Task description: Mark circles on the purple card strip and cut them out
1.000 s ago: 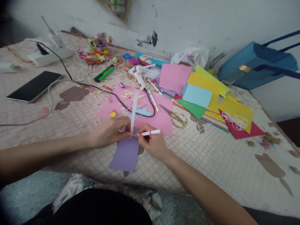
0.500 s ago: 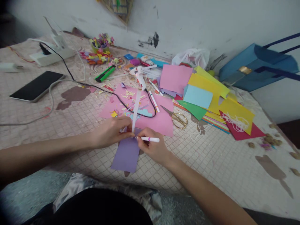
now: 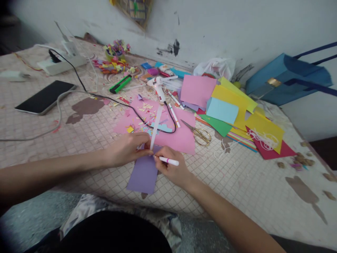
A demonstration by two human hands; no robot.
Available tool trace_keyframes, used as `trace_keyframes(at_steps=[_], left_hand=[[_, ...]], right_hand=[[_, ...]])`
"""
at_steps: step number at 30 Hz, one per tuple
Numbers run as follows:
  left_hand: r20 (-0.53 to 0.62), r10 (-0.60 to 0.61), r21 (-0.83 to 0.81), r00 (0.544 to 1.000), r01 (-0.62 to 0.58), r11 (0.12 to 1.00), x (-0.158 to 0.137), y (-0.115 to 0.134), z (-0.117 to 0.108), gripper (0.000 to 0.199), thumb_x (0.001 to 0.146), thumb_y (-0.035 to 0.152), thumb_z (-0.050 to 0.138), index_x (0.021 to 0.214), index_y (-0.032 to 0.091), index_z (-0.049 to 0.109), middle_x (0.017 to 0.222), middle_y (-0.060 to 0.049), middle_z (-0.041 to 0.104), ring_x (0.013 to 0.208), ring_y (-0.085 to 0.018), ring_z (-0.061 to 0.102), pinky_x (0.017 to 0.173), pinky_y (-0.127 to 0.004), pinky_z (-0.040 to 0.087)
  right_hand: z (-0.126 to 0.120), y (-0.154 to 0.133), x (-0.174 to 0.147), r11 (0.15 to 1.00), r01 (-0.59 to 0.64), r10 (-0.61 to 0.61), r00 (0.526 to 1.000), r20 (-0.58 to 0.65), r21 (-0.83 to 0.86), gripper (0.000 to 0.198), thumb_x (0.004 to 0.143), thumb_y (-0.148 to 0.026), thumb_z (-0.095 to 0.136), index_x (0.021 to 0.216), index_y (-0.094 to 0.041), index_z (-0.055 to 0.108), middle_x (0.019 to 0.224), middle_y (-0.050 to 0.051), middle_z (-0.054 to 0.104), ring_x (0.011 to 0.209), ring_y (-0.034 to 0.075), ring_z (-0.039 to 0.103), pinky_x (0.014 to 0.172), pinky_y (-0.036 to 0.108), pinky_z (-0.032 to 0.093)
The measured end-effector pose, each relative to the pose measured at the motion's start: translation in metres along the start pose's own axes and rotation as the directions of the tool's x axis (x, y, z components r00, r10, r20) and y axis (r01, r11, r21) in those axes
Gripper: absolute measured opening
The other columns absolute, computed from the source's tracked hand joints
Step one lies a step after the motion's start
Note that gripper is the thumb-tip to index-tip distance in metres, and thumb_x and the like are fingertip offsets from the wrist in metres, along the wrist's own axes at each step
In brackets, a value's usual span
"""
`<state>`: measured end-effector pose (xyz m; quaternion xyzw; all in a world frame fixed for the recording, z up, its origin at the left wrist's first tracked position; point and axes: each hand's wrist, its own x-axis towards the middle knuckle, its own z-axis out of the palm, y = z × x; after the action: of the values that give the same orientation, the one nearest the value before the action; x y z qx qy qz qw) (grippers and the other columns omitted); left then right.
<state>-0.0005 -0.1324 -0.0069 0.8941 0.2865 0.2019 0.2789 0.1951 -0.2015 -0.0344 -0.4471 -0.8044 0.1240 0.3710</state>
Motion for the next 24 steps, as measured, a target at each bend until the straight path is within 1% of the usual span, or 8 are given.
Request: trace_keyframes(at_steps=[8,14,18,24], left_hand=[[-0.003,0.002,0.012,1.000,-0.002,1.000,0.0000,-0.0025,0.0024,0.013,0.085,0.019,0.068,0.078,0.014,0.058,0.076,0.001,0.060,0.070,-0.012,0.056,0.063,-0.022,0.038],[0.014,-0.001,0.017,1.000,0.000,1.000,-0.0001,-0.0026,0.0025,0.014,0.086,0.022,0.067,0.079,0.014,0.058,0.077,0.000,0.060,0.071,-0.013,0.056,0.064,-0.023,0.039],[0.012,-0.014,0.009,1.000,0.014,1.000,0.0008,-0.0027,0.0029,0.014,0.086,0.021,0.067,0.079,0.014,0.058,0.076,0.000,0.060,0.071,-0.013,0.056,0.064,-0.023,0.039],[-0.006,0.017,0.013,1.000,-0.017,1.000,0.0005,-0.0029,0.0029,0.014,0.085,0.019,0.068,0.077,0.014,0.058,0.075,0.001,0.059,0.070,-0.013,0.056,0.063,-0.022,0.038]], right_hand=[[0.0001,-0.0015,-0.0024,0.999,0.022,-0.021,0.999,0.024,-0.046,0.015,0.093,-0.021,0.049,0.079,-0.020,0.054,0.064,-0.002,0.058,0.055,0.010,0.056,0.051,0.021,0.041],[0.0006,-0.0009,-0.0053,0.996,0.037,-0.034,0.999,0.037,-0.077,0.017,0.094,-0.022,0.048,0.079,-0.021,0.054,0.062,-0.003,0.057,0.053,0.010,0.054,0.052,0.021,0.040],[0.0015,-0.0013,-0.0070,0.994,0.067,-0.064,0.997,0.032,-0.089,0.016,0.095,-0.023,0.048,0.080,-0.021,0.054,0.064,-0.002,0.059,0.056,0.010,0.056,0.054,0.022,0.042],[0.0048,-0.0010,-0.0077,0.991,0.097,-0.094,0.995,0.033,-0.096,0.015,0.095,-0.022,0.047,0.082,-0.021,0.055,0.067,-0.002,0.062,0.059,0.011,0.058,0.056,0.022,0.044]])
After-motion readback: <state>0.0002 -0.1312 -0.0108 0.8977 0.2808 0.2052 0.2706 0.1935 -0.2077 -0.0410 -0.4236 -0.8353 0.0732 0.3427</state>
